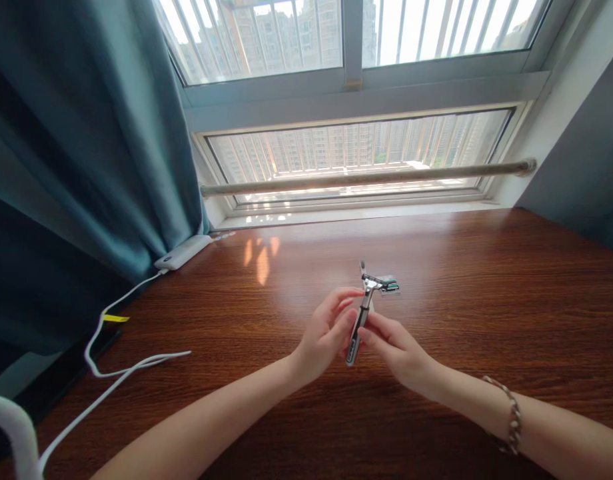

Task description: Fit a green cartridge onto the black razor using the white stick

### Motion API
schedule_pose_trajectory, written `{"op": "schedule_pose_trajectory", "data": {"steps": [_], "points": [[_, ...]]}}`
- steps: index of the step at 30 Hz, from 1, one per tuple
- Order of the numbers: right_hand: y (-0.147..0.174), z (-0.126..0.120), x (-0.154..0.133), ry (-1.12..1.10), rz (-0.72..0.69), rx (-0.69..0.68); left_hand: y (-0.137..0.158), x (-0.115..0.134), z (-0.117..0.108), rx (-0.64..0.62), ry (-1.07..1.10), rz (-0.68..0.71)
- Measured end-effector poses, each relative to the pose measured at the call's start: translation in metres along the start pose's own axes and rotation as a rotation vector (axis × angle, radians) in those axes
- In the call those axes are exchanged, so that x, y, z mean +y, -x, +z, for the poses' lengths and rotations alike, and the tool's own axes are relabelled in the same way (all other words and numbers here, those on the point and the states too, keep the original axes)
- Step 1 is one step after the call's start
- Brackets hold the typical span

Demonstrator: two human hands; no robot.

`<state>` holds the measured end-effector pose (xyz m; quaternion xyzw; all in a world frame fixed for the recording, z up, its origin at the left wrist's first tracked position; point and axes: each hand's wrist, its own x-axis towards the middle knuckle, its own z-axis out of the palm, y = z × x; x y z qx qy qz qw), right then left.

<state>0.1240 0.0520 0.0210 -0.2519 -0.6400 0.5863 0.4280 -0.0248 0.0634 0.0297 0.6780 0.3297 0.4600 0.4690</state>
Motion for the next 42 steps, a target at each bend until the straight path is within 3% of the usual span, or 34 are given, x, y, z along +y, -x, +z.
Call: {"op": "schedule_pose_trajectory", "data": {"steps": [2, 5, 10, 13, 19, 27, 42], "points": [[0.003, 0.006, 0.004, 0.017, 0.018, -0.068, 0.000, 0.002, 0.001, -0.174, 0.184, -0.233], [0.005, 0.009, 0.013, 0.022, 0.018, -0.073, 0.000, 0.003, 0.004, -0.286, 0.298, -0.314], [-0.001, -0.009, 0.012, 0.448, -0.064, -0.079, -0.008, 0.002, 0.000, -0.132, 0.407, -0.224], [-0.009, -0.027, 0.005, 0.520, -0.033, -0.017, -0.016, -0.003, -0.008, -0.099, 0.537, -0.227], [-0.021, -0.049, -0.001, 0.221, -0.031, 0.134, -0.023, -0.011, -0.022, -0.228, 0.536, -0.347], [-0.020, -0.046, -0.001, 0.059, 0.021, 0.045, -0.017, -0.016, -0.021, -0.423, 0.499, -0.434], [-0.018, -0.044, 0.003, -0.028, 0.103, 0.119, -0.020, -0.020, -0.024, -0.410, 0.458, -0.473]]}}
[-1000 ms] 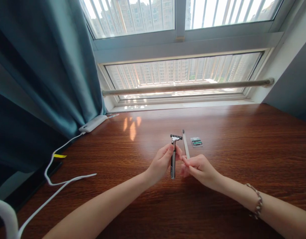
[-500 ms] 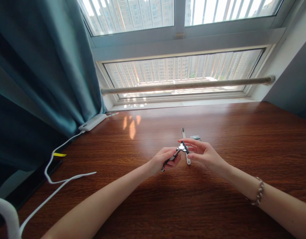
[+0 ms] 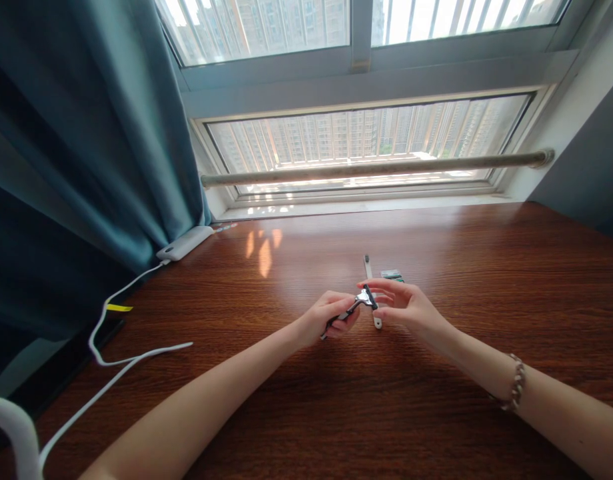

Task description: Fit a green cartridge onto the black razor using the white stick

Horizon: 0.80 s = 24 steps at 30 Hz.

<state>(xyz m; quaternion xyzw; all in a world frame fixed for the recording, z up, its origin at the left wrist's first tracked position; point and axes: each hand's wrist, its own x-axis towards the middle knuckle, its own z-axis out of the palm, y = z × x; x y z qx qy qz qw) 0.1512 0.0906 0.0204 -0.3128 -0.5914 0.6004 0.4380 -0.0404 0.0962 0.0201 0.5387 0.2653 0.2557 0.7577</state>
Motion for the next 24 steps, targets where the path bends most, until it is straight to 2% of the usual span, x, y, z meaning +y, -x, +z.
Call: {"op": "schedule_pose_trajectory", "data": {"steps": [14, 24], "points": [[-0.0004, 0.0023, -0.0005, -0.078, 0.012, 0.049, -0.0021, -0.0035, -0.0052, 0.027, 0.081, 0.046], [-0.0003, -0.0001, 0.0006, -0.100, 0.053, 0.130, -0.0067, -0.0043, -0.0026, 0.033, 0.254, 0.060]]}}
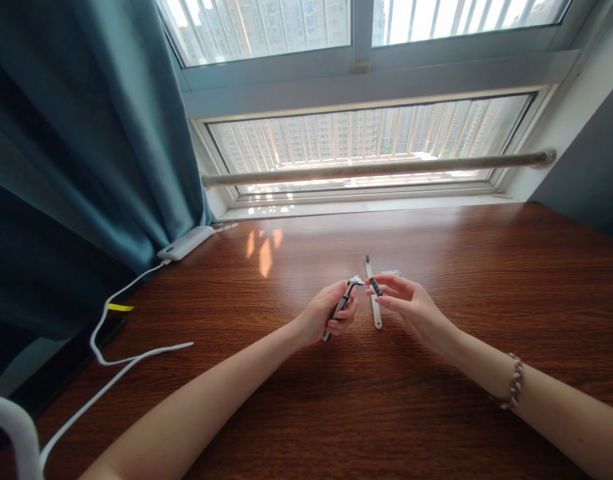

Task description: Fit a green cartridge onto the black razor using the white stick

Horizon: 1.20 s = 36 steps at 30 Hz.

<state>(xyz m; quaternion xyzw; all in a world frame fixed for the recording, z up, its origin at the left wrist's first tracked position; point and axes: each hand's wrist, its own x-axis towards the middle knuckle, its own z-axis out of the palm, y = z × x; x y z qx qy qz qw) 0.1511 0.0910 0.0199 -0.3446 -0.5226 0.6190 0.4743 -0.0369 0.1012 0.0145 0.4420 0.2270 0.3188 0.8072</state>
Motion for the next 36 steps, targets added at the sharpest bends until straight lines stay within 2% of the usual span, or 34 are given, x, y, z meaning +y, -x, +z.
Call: {"op": "schedule_pose_trajectory", "data": {"steps": [6, 13, 22, 29, 32, 36], "points": [[-0.001, -0.003, 0.005, 0.011, 0.015, 0.044, -0.003, 0.000, 0.005, 0.125, -0.145, 0.081], [-0.002, -0.003, 0.007, 0.032, 0.034, 0.062, -0.005, -0.002, -0.002, 0.270, -0.404, 0.119], [-0.004, -0.004, 0.009, 0.031, 0.051, 0.091, -0.006, 0.001, -0.008, 0.508, -1.044, 0.208], [-0.002, 0.000, 0.008, 0.071, 0.059, 0.040, -0.002, -0.001, -0.013, 0.686, -1.813, 0.013], [-0.002, 0.002, 0.007, 0.086, 0.051, 0.030, -0.001, -0.001, -0.013, 0.709, -1.956, -0.043], [-0.002, 0.003, 0.007, 0.080, 0.048, 0.010, -0.002, -0.002, -0.017, 0.716, -2.009, -0.103]]}}
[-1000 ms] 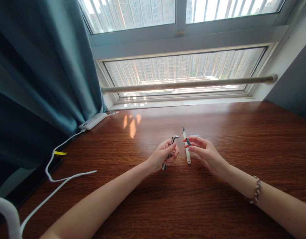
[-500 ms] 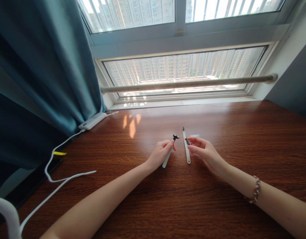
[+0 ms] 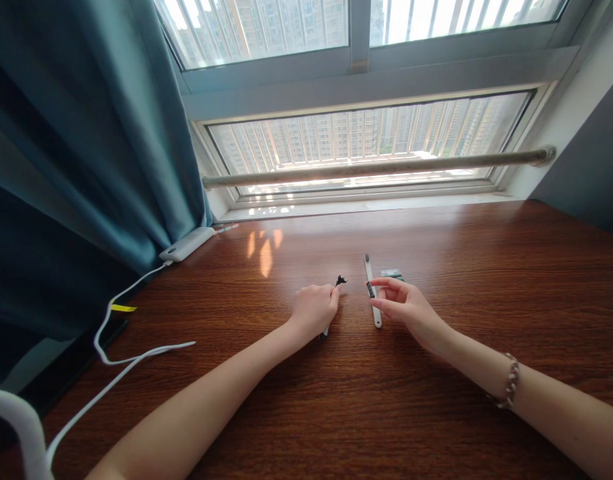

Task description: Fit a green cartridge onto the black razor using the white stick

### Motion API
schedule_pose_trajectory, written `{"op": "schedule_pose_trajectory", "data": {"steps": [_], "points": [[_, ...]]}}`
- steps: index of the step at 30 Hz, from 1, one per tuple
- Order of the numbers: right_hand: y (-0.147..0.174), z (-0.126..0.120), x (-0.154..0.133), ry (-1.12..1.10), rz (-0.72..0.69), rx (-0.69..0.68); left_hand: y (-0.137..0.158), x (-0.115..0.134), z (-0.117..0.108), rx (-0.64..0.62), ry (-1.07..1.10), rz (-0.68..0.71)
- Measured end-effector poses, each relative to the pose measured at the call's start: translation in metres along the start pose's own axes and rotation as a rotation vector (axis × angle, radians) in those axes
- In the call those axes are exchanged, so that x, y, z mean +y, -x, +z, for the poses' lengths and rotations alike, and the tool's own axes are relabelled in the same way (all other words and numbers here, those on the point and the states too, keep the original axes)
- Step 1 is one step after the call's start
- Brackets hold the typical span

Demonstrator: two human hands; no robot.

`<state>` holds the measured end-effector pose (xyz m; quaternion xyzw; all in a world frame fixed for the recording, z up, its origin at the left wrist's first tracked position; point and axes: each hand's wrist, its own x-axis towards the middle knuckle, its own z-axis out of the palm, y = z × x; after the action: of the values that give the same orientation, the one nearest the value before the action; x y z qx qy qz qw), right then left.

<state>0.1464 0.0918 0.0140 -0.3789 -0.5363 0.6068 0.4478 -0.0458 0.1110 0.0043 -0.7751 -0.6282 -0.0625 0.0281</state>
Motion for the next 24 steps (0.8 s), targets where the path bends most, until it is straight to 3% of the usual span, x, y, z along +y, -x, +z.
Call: {"op": "schedule_pose_trajectory", "data": {"steps": [24], "points": [[-0.0004, 0.0001, 0.0092, 0.058, -0.028, -0.057, -0.0096, -0.0058, 0.0015, -0.035, -0.046, -0.090]]}}
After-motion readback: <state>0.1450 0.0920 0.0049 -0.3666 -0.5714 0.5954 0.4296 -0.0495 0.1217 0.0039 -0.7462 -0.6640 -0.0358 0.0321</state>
